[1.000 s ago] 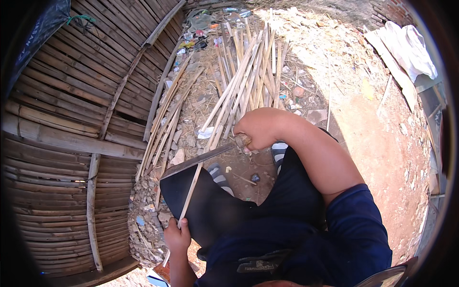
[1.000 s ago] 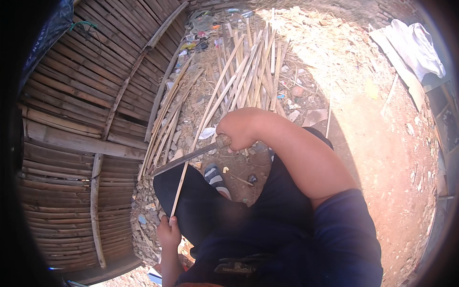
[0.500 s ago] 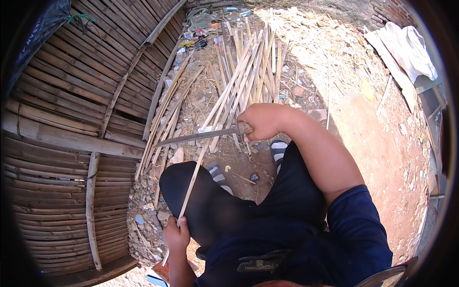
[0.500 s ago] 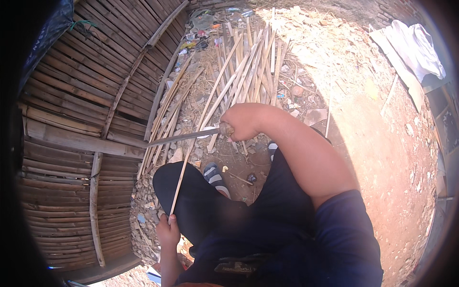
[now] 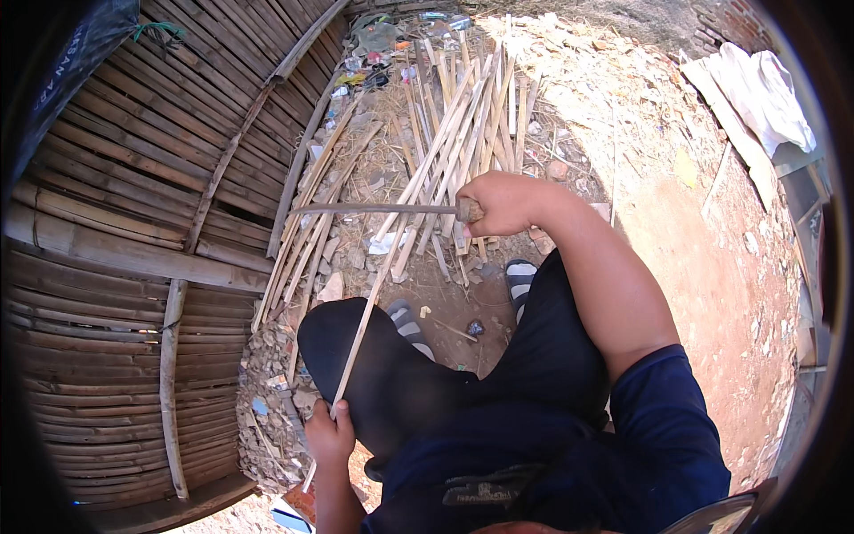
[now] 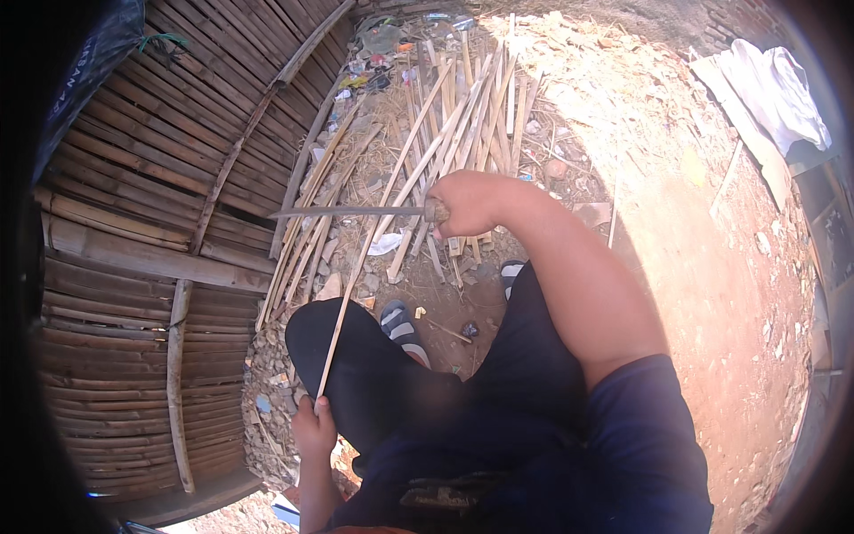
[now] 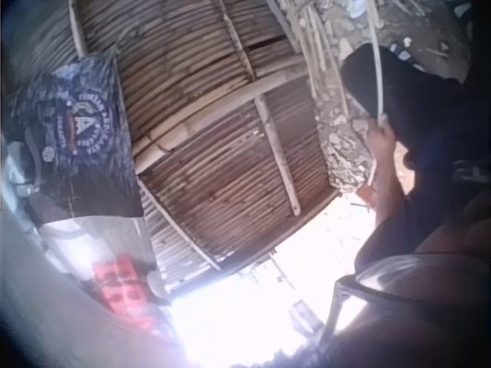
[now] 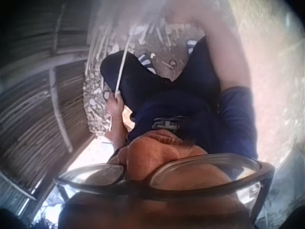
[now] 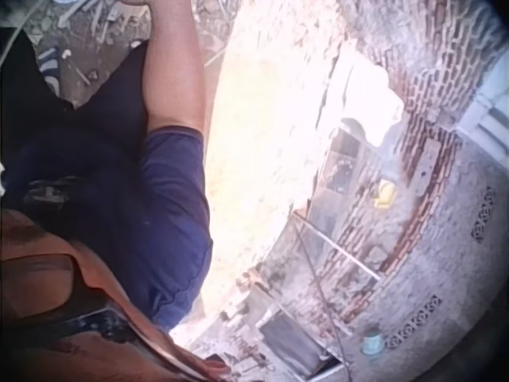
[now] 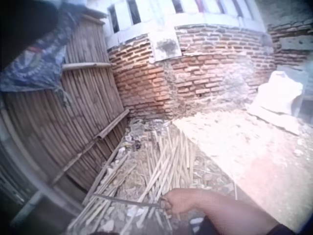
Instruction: The person is using a long knife to shave the surface of a thin bamboo strip while sitting on the ground next to a pile of bamboo slats.
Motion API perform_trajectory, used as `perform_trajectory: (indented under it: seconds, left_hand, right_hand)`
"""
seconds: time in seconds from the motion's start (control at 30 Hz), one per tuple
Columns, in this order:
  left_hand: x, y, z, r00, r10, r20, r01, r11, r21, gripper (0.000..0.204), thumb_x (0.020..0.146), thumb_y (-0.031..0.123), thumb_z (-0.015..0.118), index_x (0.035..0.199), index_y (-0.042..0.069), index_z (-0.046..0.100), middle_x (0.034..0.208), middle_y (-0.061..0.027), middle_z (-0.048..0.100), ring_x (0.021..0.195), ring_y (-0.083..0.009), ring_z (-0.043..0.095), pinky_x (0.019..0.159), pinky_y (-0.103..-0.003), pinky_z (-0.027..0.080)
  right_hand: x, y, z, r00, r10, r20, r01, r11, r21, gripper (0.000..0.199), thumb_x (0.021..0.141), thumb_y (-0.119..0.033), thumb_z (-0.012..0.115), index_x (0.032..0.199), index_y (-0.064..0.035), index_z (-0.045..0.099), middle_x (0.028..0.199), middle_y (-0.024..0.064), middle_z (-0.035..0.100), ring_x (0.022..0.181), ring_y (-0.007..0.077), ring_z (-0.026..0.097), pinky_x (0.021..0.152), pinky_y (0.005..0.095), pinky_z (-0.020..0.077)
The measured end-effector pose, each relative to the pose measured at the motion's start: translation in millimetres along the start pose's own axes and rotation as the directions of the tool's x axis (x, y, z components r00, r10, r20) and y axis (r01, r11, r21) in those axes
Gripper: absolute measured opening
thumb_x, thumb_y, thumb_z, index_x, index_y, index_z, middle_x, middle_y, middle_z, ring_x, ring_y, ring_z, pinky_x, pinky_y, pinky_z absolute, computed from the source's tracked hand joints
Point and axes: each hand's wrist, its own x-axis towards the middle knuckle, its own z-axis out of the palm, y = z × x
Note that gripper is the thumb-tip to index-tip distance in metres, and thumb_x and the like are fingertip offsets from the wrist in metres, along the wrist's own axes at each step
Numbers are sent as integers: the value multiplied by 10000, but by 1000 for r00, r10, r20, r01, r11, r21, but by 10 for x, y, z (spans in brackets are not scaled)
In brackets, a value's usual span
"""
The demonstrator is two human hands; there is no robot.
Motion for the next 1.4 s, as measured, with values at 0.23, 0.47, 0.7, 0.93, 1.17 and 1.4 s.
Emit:
perform_trajectory:
  seconds: [0.23,0.47,0.7,0.93,1.17,1.4]
  left_hand:
    - [-35,-10,-1,1000,-3,-28,3,1000,8,622,975,604,491,790,12,539,607,-254,586,640,-504,623,574,-563,457]
    - [1,3,-45,1000,-15,6,15,1000,-2,642,972,625,480,791,11,536,614,-262,586,652,-506,624,578,-565,459]
    - [8,8,-16,1000,2,10,-2,1000,-3,640,974,622,481,781,14,524,617,-260,584,643,-502,620,568,-563,449]
    - [-19,-27,-41,1000,-3,6,3,1000,-13,628,980,610,480,779,16,525,612,-257,581,637,-499,619,563,-556,452]
    - [20,-46,-5,1000,21,17,-20,999,-38,599,984,578,500,783,14,525,613,-257,580,635,-501,614,564,-551,454]
    - [-1,-26,-17,1000,20,-5,-20,999,-26,595,984,570,504,776,12,518,614,-260,573,634,-504,609,564,-552,449]
  right_hand:
    - [20,-158,58,991,-82,102,92,991,-94,505,787,-311,782,1181,-13,676,1100,207,702,1066,368,668,922,437,522]
    - [74,426,-159,957,143,-254,-113,985,128,533,804,-357,788,1157,22,664,1035,252,696,992,366,680,882,436,518]
    - [-61,-135,116,996,-86,36,90,988,-124,501,808,-374,785,1132,-8,673,1013,242,701,988,404,671,852,476,524]
    - [13,343,-196,985,107,-137,-110,994,-15,410,815,-324,782,1075,-21,688,939,207,711,931,368,691,821,447,526]
    - [-4,170,-68,976,56,-208,-51,998,30,390,816,-302,777,1048,-1,685,916,215,710,909,358,696,822,438,529]
    - [-62,-298,98,996,-86,-7,83,976,-199,407,800,-301,758,1066,1,696,949,242,705,930,409,677,817,472,534]
